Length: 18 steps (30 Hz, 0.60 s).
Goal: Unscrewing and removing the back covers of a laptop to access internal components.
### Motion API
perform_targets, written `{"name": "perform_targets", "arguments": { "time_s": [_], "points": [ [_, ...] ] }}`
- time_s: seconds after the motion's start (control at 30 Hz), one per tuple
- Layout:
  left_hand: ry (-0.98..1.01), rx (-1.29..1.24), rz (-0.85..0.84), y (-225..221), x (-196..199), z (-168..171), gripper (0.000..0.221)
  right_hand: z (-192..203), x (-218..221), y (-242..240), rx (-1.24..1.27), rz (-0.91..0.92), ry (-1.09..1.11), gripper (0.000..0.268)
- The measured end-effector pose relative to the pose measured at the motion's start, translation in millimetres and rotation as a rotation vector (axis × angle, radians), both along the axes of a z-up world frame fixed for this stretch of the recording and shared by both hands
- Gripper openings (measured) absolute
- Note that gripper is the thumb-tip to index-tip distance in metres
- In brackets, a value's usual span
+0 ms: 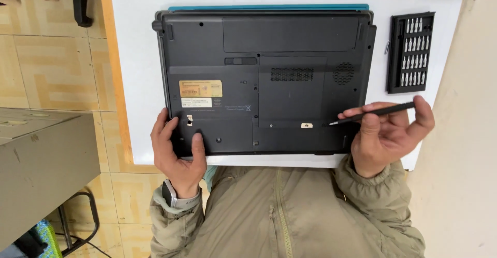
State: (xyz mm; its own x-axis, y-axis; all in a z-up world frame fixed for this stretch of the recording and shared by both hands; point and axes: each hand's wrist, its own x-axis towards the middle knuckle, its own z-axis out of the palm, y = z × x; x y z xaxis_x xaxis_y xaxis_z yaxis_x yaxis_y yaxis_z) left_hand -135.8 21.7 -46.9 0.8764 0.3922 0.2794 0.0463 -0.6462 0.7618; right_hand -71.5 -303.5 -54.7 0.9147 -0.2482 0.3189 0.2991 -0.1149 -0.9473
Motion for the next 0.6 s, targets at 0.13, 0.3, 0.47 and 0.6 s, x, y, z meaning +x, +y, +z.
{"name": "perform_targets", "arguments": {
  "time_s": [0.13, 0.3, 0.47, 0.6],
  "points": [
    [0.014, -0.02, -0.008, -1.6, -2.0, 1.4, 0.038, -3.0, -1.8, -8.7, -0.002, 0.0, 0.054, 0.053],
    [-0.021, -0.075, 0.041, -3.3, -0.6, -0.3, 0.029, -2.5, -1.7, 5.8, -0.127, -0.033, -0.156, 0.054],
    [-0.016, -0.099, 0.065, -4.1, -1.6, -1.0, 0.026, -2.1, -1.5, 5.4, -0.139, -0.127, -0.112, 0.057],
    [0.017, -0.112, 0.092, -2.0, -0.5, 2.3, 0.025, -1.0, 1.7, 1.2, -0.159, -0.134, -0.074, 0.059]
  ]
}}
